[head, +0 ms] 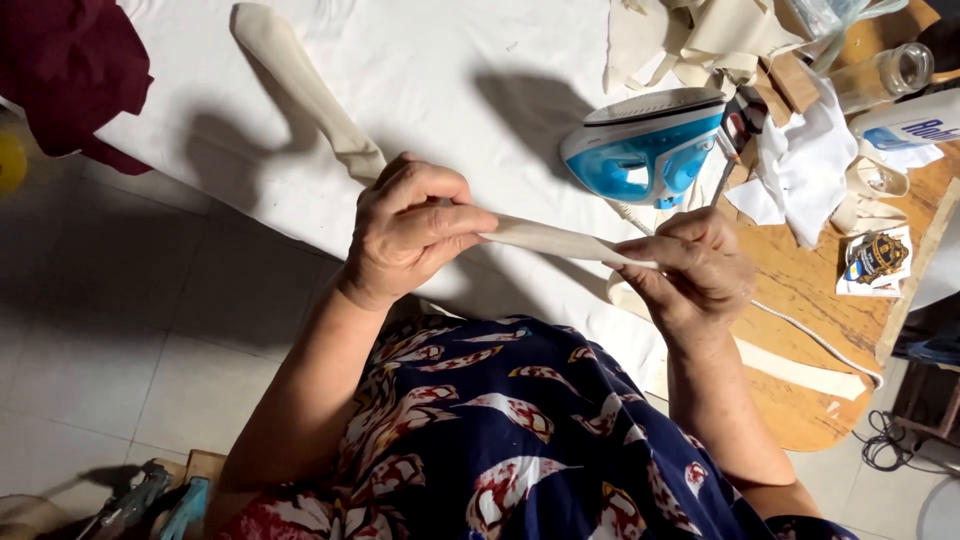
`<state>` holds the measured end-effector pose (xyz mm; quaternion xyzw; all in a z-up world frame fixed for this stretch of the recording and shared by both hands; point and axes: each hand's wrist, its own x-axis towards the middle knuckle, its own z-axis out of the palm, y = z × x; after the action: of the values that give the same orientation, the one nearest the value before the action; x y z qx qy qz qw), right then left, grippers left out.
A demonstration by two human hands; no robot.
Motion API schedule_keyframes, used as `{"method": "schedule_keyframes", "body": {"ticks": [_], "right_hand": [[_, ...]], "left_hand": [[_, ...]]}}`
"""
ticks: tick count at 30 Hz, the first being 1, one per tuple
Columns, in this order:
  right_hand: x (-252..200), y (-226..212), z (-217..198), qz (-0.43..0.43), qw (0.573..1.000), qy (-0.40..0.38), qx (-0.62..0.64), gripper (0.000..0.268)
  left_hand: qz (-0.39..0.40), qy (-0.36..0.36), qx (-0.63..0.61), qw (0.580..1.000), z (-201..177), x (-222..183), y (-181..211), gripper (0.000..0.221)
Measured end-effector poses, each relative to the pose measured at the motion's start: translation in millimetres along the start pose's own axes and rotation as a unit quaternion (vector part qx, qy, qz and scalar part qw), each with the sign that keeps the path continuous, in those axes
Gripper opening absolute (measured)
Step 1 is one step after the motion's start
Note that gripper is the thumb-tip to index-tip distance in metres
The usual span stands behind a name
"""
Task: Ironing a long strip of white fabric on a work table
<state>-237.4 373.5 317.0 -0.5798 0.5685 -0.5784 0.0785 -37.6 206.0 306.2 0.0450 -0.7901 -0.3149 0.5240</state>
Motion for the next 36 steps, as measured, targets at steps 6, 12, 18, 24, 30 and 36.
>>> {"method": "schedule_keyframes", "body": {"ticks": [6, 12, 18, 24, 30, 36], "right_hand": [[5.7, -2.3, 6.6, -0.010, 0.998, -0.025, 0.053, 0.012], [12.8, -12.8, 12.5, -0.035, 0.998, -0.031, 0.036, 0.008], [14.3, -9.3, 6.5, -0.034, 0.997, -0.025, 0.061, 0.010], [13.5, -12.3, 6.7, -0.050, 0.996, -0.043, 0.054, 0.008], [22.0, -32.3, 20.6, -0.059, 0.996, -0.059, 0.025, 0.004], [23.3, -41.6, 19.7, -0.084, 0.988, -0.080, -0.104, 0.008]], "left_hand": [[0.003, 0.002, -0.013, 1.000, 21.1, -10.5, -4.4, 0.014], [0.024, -0.002, 0.005, 1.000, 19.3, 11.0, 23.6, 0.026], [0.026, -0.028, -0.017, 0.999, 13.5, 10.3, 25.4, 0.021], [0.068, -0.050, 0.021, 0.996, 23.9, 3.1, 17.4, 0.017], [0.086, -0.014, 0.070, 0.994, 42.4, 7.5, 30.6, 0.015], [0.020, 0.009, 0.068, 0.997, 56.1, -5.0, 30.5, 0.013]]}}
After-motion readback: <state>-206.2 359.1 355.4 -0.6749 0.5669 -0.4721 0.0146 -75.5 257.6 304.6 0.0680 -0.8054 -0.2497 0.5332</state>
